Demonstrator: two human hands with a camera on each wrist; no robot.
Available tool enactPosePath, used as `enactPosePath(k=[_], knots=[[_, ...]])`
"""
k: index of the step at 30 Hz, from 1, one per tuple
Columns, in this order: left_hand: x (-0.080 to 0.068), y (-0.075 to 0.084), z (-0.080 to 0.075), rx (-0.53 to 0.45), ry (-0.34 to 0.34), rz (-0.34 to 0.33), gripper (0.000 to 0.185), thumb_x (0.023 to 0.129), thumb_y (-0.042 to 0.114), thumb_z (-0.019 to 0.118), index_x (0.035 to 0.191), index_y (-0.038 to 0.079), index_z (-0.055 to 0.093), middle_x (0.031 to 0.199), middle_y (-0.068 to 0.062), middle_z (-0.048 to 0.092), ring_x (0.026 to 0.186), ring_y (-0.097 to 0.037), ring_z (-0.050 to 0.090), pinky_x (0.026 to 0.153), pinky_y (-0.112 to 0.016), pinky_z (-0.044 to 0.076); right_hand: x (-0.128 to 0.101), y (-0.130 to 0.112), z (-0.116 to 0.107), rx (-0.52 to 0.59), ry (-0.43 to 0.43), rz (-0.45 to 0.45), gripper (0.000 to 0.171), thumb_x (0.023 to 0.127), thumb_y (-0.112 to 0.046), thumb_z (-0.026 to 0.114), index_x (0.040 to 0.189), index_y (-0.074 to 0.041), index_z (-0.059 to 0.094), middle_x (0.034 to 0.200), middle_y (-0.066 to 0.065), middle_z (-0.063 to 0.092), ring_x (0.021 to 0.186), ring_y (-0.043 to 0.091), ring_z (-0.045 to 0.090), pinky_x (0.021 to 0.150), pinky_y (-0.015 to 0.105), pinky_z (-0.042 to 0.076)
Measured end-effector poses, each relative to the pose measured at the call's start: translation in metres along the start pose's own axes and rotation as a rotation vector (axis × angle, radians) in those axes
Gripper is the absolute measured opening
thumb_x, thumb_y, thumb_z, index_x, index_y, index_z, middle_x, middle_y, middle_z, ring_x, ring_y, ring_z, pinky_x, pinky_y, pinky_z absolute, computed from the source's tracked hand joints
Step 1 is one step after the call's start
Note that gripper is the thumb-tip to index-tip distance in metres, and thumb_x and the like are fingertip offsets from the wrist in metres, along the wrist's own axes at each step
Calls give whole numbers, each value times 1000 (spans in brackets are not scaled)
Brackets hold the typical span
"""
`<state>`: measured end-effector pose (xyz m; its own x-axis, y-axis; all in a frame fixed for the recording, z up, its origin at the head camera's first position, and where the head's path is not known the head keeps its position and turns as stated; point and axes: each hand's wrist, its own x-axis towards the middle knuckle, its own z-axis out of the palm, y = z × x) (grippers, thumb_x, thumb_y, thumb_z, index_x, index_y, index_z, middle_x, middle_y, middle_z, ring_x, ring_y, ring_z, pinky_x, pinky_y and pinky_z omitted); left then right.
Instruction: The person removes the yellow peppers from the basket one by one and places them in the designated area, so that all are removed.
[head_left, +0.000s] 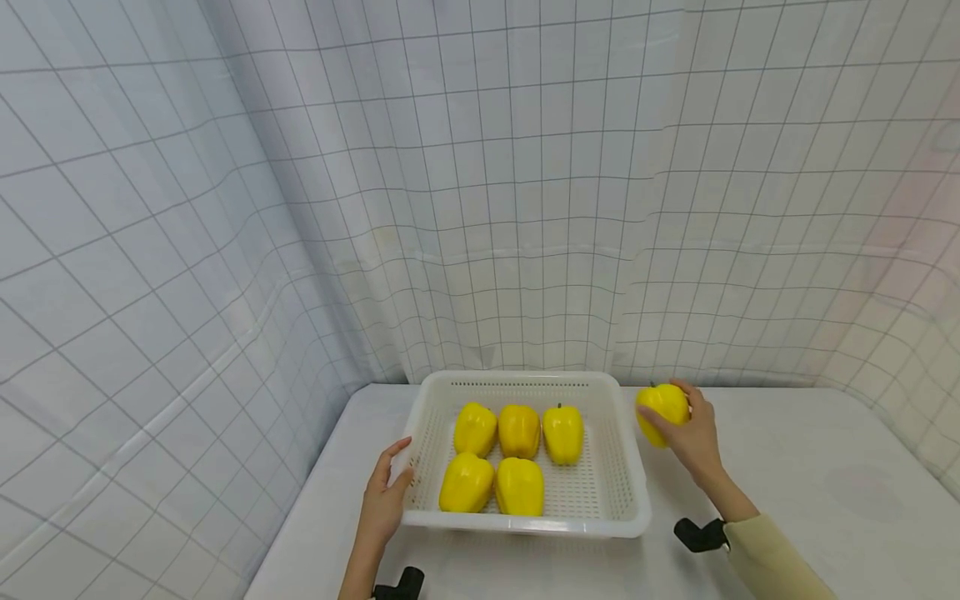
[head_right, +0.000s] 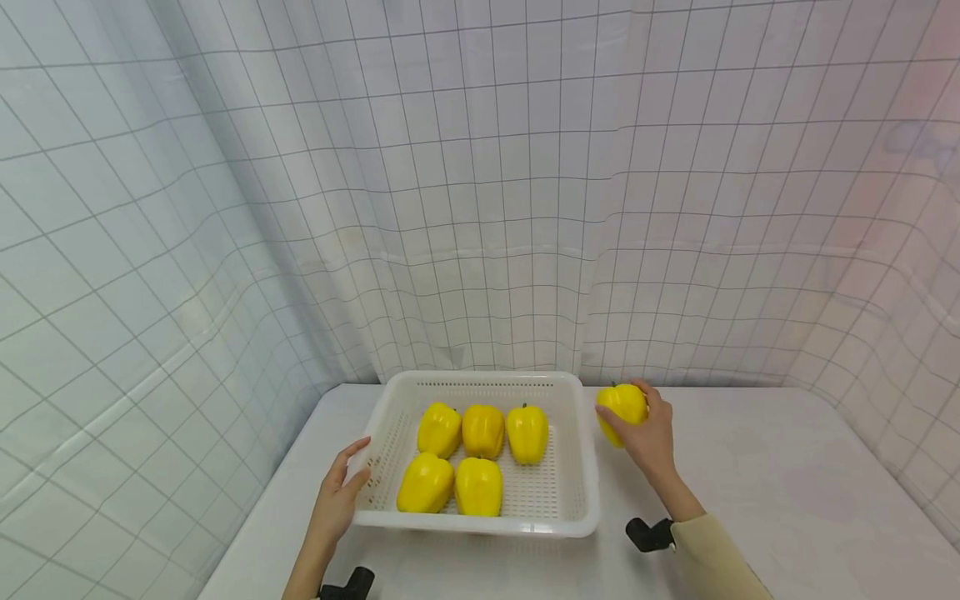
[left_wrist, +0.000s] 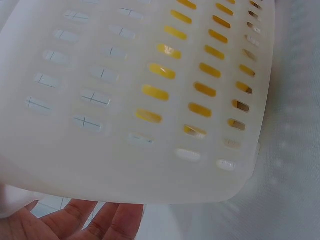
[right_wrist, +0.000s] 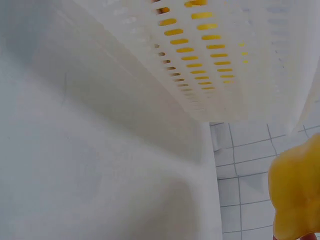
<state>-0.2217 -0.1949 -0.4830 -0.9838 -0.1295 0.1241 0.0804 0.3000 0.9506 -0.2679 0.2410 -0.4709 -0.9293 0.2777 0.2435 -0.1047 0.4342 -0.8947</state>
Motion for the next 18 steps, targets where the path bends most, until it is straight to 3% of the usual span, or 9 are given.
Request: enactPosePath(k=[6,13,18], knots=[[-1,1,0,3,7,5,45,96,5,46,141,12,43,144,-20,38,121,-35,44,89,-47,42,0,11,2,-47,-9,53,83,84,-41,70,146,-4,29,132,27,30,112,39,38,90,53,40],[-1,2,0,-4,16,12,45,96,3,47,140,11,45,145,-20,37,128,-37,37,99,-57,31,1,23,4,-104,-7,117,85,83,-45,69,145,-2,28,133,29,30,115,42,36,95,58,35],[-1,3,1,-10,14,13,45,95,3,47,139,11,45,145,-19,37,129,-37,35,100,-58,30,0,31,4,-133,-6,140,84,83,-45,68,144,-1,28,133,31,30,116,43,36,96,59,32]])
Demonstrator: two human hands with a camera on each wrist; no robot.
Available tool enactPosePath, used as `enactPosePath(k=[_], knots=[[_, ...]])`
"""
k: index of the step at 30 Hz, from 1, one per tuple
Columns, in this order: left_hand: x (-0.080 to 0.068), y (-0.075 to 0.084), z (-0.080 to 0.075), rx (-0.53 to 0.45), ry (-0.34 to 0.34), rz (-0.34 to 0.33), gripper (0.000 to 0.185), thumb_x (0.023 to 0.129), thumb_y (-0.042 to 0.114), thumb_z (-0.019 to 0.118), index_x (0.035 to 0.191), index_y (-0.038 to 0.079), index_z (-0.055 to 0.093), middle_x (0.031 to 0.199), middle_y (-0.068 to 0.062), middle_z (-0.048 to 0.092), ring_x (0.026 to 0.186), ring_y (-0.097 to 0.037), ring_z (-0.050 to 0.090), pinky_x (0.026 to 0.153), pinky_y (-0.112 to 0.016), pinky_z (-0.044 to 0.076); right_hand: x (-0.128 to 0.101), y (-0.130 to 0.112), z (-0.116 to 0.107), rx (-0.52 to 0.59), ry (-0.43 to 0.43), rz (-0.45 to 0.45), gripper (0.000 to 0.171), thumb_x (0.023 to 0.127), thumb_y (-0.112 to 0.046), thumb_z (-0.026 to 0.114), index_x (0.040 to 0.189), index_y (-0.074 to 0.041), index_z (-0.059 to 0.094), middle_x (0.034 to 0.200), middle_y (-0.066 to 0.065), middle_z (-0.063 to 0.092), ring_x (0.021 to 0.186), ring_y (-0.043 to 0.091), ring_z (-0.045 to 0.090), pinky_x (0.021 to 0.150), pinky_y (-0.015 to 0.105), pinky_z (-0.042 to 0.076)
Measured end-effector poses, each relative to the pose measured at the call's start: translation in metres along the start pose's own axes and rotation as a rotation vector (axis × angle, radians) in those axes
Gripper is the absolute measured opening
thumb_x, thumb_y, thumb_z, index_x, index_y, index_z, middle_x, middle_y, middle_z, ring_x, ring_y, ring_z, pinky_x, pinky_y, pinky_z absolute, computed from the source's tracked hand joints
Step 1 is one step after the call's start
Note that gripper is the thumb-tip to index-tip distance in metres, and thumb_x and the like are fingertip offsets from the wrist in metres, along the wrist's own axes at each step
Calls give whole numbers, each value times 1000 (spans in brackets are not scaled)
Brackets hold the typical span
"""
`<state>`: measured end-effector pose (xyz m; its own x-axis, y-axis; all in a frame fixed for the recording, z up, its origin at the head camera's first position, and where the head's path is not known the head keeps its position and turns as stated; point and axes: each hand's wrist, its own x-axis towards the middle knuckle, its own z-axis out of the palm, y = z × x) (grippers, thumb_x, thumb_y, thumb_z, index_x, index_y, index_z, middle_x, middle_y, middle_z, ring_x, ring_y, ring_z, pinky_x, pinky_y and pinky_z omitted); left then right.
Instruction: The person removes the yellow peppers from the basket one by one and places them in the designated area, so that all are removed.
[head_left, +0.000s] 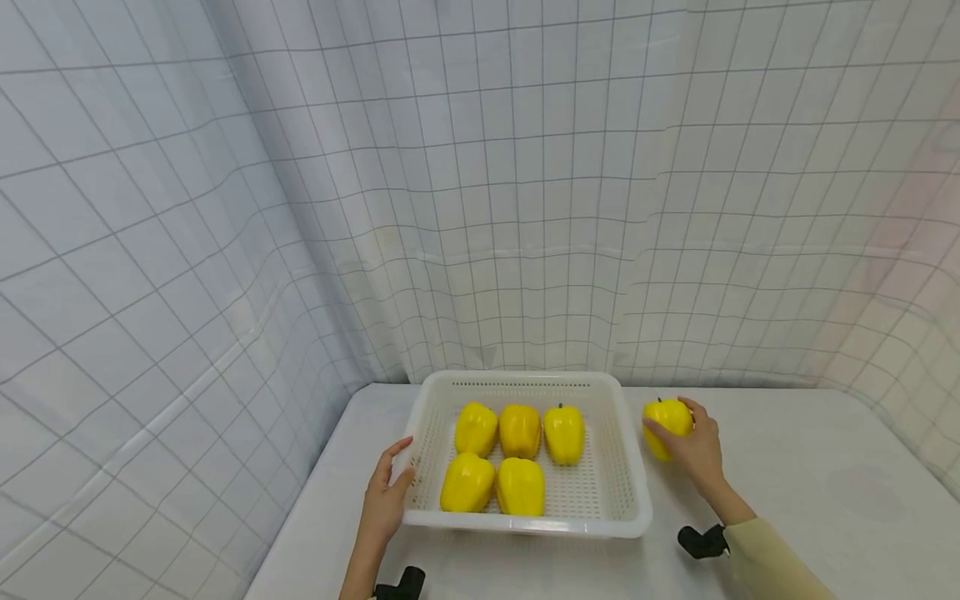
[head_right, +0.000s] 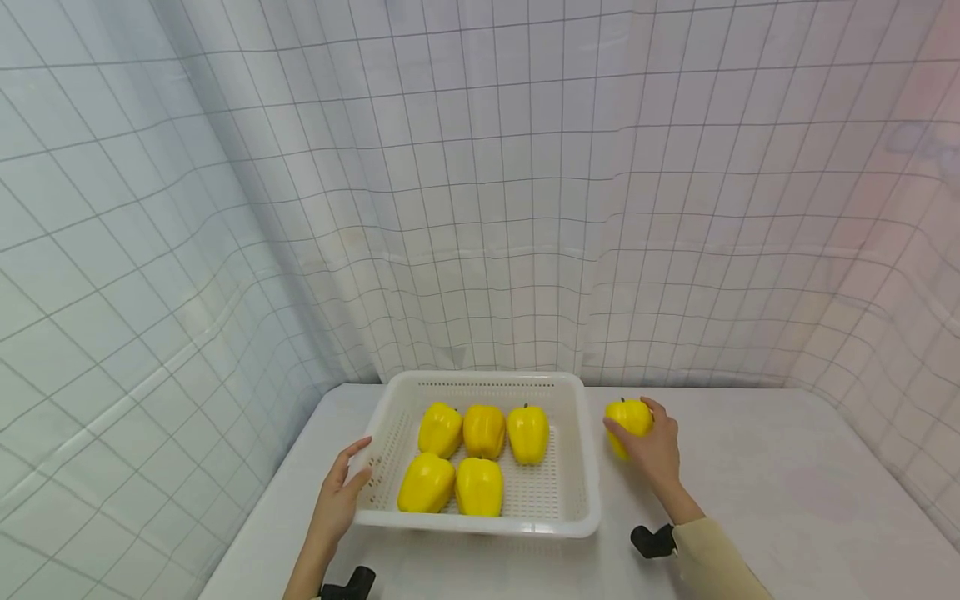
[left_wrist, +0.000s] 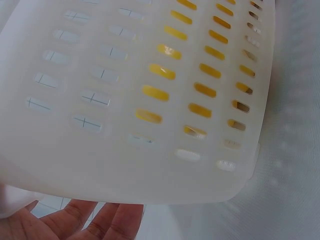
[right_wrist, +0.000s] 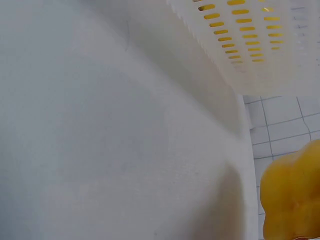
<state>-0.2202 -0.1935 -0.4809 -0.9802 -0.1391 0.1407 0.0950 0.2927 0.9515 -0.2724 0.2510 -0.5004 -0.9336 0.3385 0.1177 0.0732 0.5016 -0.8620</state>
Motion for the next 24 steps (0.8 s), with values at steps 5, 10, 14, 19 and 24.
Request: enactPosePath(k=[5,10,14,19,24], knots=[[1,0,1,18,1,5,45,95,3,48,139,12,45,144,-20,39,126,-36,39,96,-55,35,2,6,1,-28,-8,16,86,83,-46,67,144,0,27,132,33,30,114,45,37,95,60,32],[1,0,-1,20,2,8,45,95,3,48,139,10,45,144,-21,38,126,-37,38,97,-57,32,2,11,2,-46,-36,36,89,83,-50,66,144,1,25,133,34,29,113,45,37,95,60,33],[0,-1,-1,16,0,9,45,95,3,48,139,10,45,144,-21,38,127,-37,37,98,-56,32,1,14,2,-49,-49,39,91,83,-51,65,145,1,24,133,35,27,114,46,37,95,60,32],[1,-2,-1,21,2,9,44,96,4,48,140,11,45,143,-21,39,124,-37,41,95,-53,37,0,16,3,-58,-59,44,93,82,-52,65,145,1,23,133,35,27,114,46,37,95,61,31],[1,-3,0,18,-1,7,44,96,3,48,139,10,45,142,-21,40,121,-36,44,91,-49,41,1,19,5,-65,-65,49,94,82,-53,66,145,2,22,132,35,27,113,46,37,94,61,32]])
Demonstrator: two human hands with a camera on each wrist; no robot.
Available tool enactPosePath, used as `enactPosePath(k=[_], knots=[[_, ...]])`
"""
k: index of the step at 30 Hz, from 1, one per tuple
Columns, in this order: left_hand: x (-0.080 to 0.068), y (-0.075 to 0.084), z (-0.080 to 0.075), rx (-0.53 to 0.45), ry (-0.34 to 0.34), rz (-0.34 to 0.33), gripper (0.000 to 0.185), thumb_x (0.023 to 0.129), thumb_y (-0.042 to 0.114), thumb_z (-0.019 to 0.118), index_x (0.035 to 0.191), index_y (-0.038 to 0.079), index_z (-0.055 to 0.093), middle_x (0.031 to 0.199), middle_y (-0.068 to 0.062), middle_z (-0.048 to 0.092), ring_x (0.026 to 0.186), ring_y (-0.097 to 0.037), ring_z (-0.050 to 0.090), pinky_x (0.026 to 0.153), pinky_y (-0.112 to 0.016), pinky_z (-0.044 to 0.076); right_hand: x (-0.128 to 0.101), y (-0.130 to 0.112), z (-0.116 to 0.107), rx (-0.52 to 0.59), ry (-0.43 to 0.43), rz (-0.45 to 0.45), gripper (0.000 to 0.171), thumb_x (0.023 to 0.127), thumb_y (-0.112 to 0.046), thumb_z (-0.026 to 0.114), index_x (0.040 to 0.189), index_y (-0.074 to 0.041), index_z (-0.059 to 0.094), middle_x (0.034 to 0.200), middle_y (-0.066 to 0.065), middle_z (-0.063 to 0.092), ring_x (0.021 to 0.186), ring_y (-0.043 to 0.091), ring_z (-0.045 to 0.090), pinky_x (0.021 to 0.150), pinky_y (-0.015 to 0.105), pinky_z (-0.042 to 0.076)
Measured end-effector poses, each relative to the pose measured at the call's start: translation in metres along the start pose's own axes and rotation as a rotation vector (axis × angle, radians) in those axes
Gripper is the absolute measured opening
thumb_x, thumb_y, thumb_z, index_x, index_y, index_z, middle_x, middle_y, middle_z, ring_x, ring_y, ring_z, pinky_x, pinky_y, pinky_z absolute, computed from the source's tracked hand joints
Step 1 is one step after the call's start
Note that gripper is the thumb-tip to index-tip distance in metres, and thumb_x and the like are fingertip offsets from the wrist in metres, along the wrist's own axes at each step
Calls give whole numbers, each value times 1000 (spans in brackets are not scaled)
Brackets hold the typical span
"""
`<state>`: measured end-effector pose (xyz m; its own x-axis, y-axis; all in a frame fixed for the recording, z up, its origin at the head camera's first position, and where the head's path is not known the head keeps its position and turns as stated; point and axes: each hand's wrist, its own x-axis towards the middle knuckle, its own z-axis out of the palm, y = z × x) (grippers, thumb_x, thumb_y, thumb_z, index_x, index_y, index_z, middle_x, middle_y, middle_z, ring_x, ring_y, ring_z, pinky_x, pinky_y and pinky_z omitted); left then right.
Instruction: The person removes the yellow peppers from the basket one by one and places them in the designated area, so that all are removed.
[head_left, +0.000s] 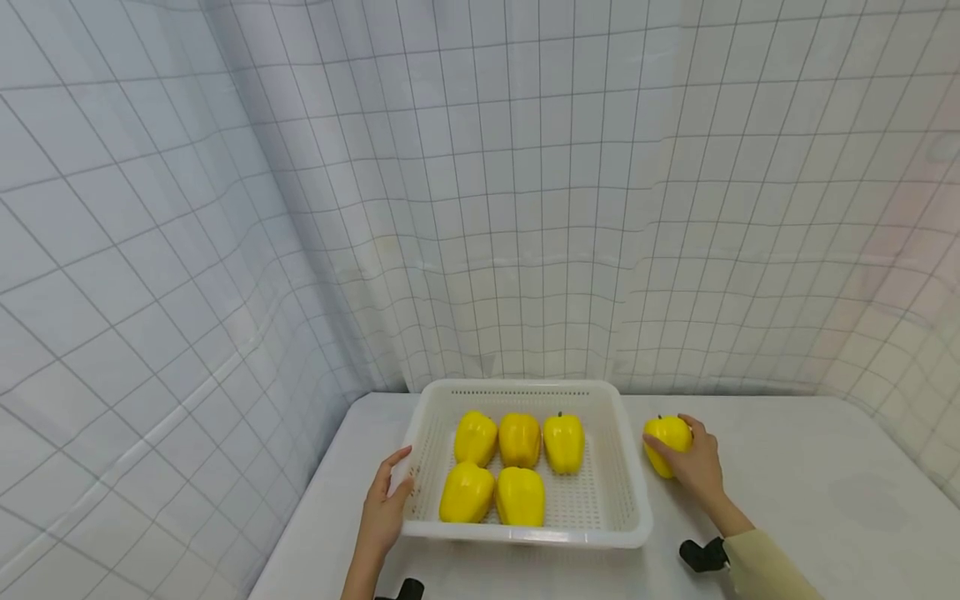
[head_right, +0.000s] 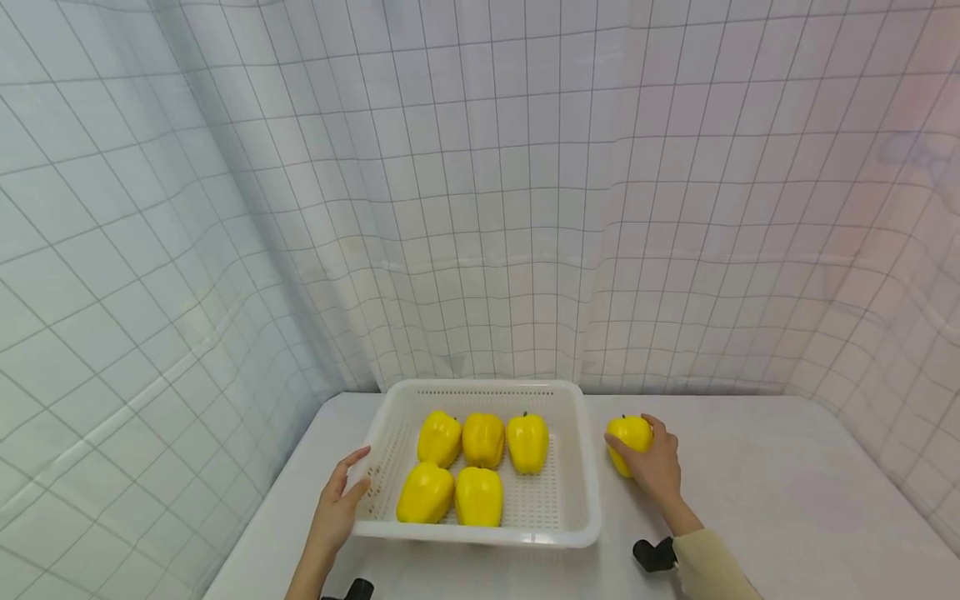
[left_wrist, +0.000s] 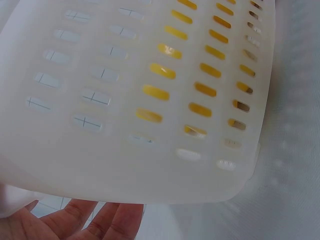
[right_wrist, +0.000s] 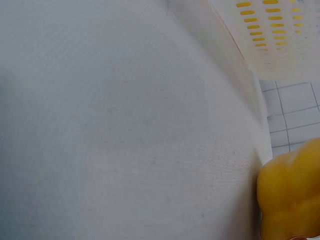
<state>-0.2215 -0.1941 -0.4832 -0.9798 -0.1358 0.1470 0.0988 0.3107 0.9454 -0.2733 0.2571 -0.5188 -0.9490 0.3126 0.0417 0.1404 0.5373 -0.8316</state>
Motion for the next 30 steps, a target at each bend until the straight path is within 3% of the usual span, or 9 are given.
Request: enactPosePath(k=[24,30], knots=[[2,1,-1,-5,-10,4,45,95,3,48,139,11,46,139,-21,44,115,-33,48,83,-38,44,3,4,2,-12,-10,9,96,84,-55,61,146,3,18,132,37,25,113,48,36,95,62,31],[0,2,-1,-4,-10,-9,44,96,5,47,140,11,45,141,-21,42,118,-33,46,89,-45,42,4,6,2,-21,-6,-1,95,84,-55,62,145,3,18,131,37,26,113,48,35,95,62,31]])
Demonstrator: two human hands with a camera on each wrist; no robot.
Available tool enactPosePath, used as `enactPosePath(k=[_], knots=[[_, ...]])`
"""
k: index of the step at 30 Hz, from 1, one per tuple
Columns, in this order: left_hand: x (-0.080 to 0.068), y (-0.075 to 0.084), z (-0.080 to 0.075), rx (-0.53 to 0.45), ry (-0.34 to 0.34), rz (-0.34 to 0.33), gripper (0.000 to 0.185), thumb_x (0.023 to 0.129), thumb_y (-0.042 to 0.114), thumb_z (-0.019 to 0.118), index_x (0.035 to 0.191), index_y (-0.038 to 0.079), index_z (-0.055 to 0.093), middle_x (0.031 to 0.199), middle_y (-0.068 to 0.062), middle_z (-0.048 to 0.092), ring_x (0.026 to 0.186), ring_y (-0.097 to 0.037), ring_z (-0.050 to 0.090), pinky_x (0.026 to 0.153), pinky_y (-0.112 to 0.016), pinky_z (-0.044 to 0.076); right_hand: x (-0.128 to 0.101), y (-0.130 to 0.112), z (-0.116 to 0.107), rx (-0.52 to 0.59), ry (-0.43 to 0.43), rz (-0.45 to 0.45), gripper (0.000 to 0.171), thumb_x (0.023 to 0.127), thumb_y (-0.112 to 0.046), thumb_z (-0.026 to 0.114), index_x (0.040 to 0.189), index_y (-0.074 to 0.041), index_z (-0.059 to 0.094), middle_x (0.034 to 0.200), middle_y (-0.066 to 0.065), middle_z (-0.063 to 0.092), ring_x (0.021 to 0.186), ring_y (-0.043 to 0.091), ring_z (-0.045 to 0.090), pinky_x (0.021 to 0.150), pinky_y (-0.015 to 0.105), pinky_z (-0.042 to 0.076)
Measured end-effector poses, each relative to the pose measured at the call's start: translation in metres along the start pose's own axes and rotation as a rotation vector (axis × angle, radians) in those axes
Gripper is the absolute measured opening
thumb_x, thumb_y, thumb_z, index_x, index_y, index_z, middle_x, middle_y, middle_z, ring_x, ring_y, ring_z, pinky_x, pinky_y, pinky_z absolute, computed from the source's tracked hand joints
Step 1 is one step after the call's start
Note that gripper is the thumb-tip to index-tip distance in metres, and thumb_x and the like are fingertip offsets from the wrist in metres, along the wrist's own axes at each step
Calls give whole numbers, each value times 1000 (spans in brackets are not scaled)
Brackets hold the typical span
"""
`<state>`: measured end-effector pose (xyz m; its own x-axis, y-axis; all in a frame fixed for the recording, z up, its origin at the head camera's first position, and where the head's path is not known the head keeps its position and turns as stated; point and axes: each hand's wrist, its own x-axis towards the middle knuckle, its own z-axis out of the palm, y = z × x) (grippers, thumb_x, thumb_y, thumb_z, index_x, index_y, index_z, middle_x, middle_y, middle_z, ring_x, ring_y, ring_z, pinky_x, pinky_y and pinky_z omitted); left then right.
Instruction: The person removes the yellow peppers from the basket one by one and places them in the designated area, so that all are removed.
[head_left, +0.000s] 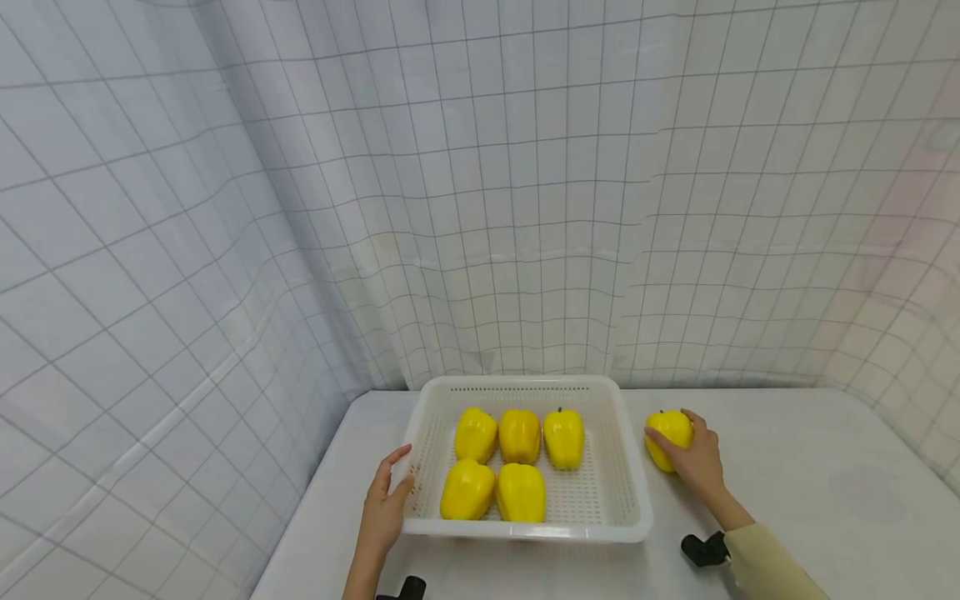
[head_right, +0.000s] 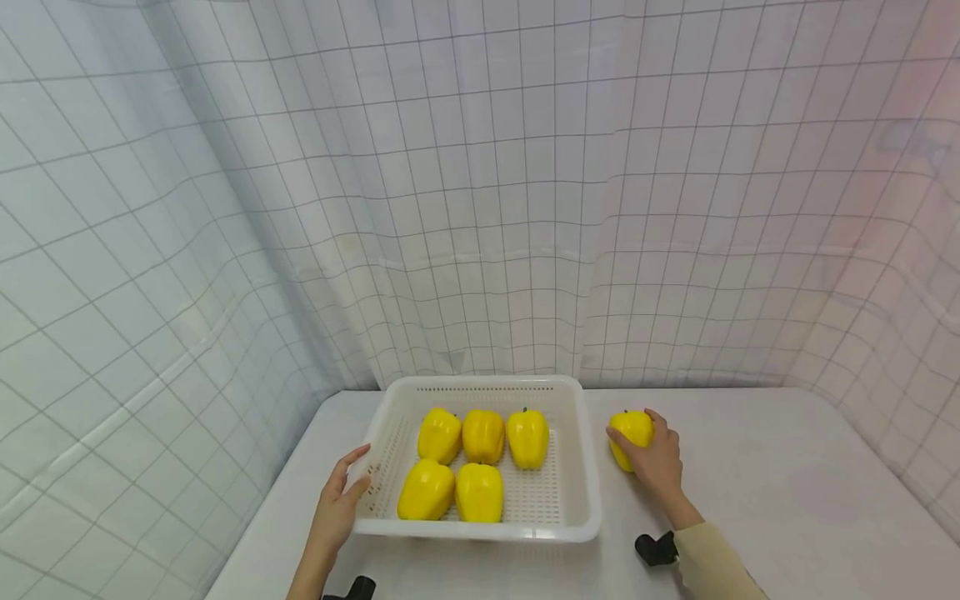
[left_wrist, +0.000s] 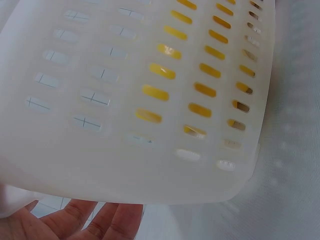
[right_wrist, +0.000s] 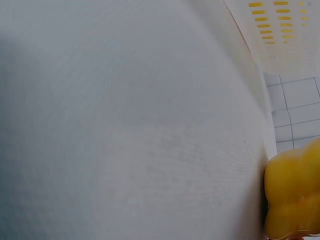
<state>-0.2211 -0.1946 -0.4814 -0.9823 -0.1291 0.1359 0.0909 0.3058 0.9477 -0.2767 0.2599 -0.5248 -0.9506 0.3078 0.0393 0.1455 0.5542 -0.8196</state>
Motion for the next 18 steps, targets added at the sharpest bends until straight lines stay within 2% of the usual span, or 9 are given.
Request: enactPosePath(k=[7,14,18], knots=[[0,1,0,1,3,-5,45,96,5,48,140,11,45,143,-21,40,121,-33,43,91,-46,41,-2,0,0,-9,18,0,97,83,-55,63,144,6,19,131,37,28,112,48,36,94,63,31],[3,-2,0,-26,-6,-14,45,96,5,47,140,10,44,137,-23,45,107,-31,53,79,-37,47,-2,-1,0,-15,17,14,102,82,-57,63,144,8,16,131,37,27,112,48,36,93,63,31],[3,-4,0,-29,-11,-22,45,96,5,47,141,9,43,135,-24,47,105,-30,54,78,-37,48,-2,-1,1,-22,9,22,103,81,-57,63,144,9,15,132,37,26,113,49,35,94,63,30]])
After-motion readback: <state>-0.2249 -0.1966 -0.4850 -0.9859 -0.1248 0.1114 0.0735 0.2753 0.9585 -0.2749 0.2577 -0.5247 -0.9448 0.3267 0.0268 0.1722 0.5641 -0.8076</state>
